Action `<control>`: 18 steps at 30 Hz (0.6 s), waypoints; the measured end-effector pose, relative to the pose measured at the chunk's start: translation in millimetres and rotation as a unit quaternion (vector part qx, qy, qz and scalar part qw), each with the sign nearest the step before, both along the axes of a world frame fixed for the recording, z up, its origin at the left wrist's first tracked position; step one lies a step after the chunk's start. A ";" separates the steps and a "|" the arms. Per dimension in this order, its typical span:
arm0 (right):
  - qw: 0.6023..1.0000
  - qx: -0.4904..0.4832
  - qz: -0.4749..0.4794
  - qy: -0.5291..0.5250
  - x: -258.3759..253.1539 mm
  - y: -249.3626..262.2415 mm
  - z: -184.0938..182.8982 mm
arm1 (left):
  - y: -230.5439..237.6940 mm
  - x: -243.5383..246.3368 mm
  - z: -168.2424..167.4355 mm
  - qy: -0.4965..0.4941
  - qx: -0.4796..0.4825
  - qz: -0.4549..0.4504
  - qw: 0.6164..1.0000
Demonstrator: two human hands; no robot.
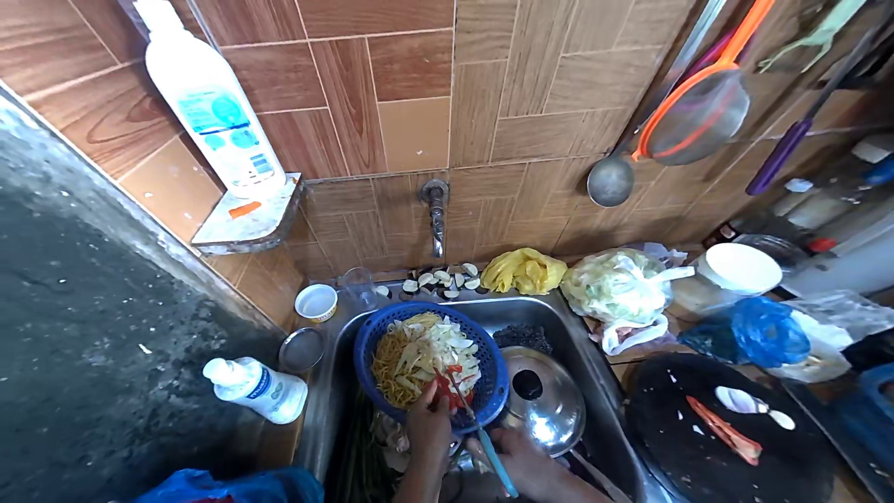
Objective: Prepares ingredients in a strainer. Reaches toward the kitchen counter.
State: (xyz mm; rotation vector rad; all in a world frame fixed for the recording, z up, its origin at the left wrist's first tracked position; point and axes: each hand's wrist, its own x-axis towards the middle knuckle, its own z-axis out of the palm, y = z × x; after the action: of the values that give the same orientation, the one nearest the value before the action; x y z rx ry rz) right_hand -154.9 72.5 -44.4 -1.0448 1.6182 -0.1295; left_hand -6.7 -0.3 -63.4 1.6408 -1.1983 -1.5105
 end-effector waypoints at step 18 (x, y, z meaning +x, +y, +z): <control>0.997 0.010 0.071 0.007 -4.3 -23.2 9.3 | -11.4 4.7 3.0 0.004 0.011 -0.034 0.999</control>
State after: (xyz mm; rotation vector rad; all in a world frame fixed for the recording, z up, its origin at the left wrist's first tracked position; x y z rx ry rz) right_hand -159.2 49.3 -35.1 -1.1427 1.5489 -0.0114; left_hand -2.0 -11.7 -60.4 1.6202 -1.2496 -1.5760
